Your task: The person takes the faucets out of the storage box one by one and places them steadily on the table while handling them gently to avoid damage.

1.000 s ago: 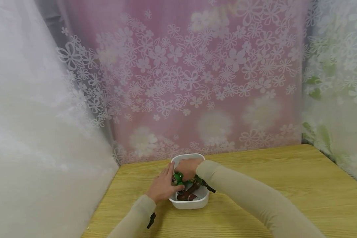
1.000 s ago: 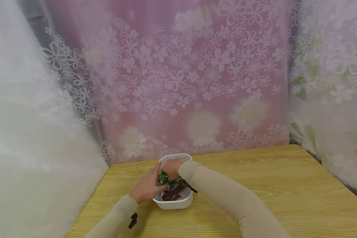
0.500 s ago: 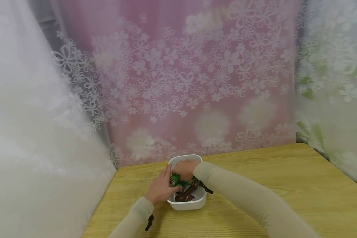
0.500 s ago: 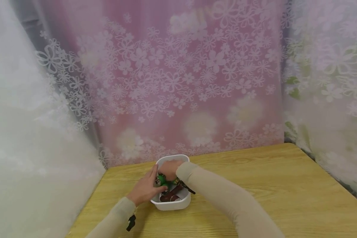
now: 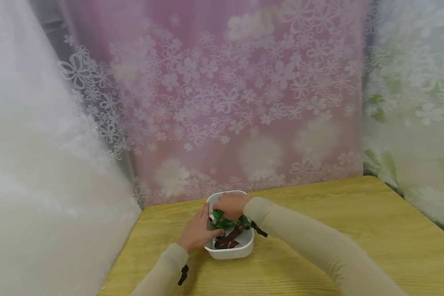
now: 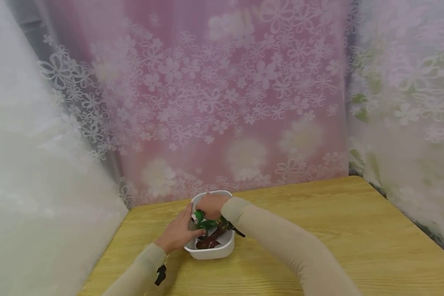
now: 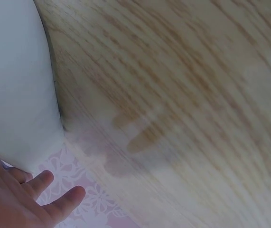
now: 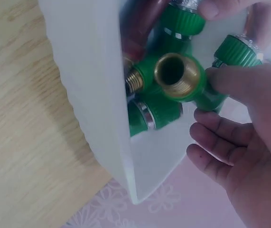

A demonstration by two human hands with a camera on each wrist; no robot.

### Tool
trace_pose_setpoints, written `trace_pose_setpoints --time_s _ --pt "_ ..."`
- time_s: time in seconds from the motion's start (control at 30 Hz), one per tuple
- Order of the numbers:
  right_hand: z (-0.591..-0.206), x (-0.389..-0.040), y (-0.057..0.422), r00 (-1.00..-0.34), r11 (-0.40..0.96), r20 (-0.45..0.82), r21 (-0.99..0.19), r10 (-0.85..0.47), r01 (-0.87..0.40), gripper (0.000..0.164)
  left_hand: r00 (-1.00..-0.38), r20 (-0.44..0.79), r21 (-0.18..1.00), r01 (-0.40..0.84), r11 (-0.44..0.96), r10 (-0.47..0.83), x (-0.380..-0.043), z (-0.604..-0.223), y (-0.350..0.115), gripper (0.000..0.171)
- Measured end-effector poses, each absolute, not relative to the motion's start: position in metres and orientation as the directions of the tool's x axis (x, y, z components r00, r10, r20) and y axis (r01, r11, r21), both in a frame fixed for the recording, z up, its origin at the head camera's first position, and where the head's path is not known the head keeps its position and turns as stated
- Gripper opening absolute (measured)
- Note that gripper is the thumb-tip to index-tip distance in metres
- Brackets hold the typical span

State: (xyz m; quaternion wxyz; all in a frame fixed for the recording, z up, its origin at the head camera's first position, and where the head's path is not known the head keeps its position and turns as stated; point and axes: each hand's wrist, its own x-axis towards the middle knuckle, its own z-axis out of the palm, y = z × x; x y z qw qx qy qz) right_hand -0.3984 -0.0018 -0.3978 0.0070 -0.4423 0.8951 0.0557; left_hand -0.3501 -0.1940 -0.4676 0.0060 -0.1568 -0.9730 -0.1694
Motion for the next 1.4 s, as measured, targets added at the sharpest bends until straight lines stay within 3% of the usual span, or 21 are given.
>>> trace_pose_setpoints --time_s 0.23,0.57,1.03,1.4 --pt "-0.384 -0.395 0.011 -0.597 0.598 -0.032 -0.031 -0.801 -0.801 0.033 -0.951 0.073 0.336 0.307 0.89 0.3 -0.348 -0.467 -0.192 0.111" --pt "-0.373 -0.386 0.035 -0.572 0.572 0.018 -0.018 -0.82 -0.82 0.033 -0.953 0.086 0.346 0.303 0.888 0.291 -0.345 -0.465 -0.189 0.11" --pt "-0.365 -0.37 0.082 -0.64 0.64 0.003 0.007 -0.768 -0.768 0.023 -0.954 0.092 0.332 0.3 0.894 0.286 -0.343 -0.463 -0.192 0.113" --pt "-0.372 -0.368 0.121 -0.702 0.702 -0.026 -0.067 -0.711 -0.709 0.007 -0.948 0.099 0.316 0.318 0.894 0.303 -0.344 -0.466 -0.19 0.113"
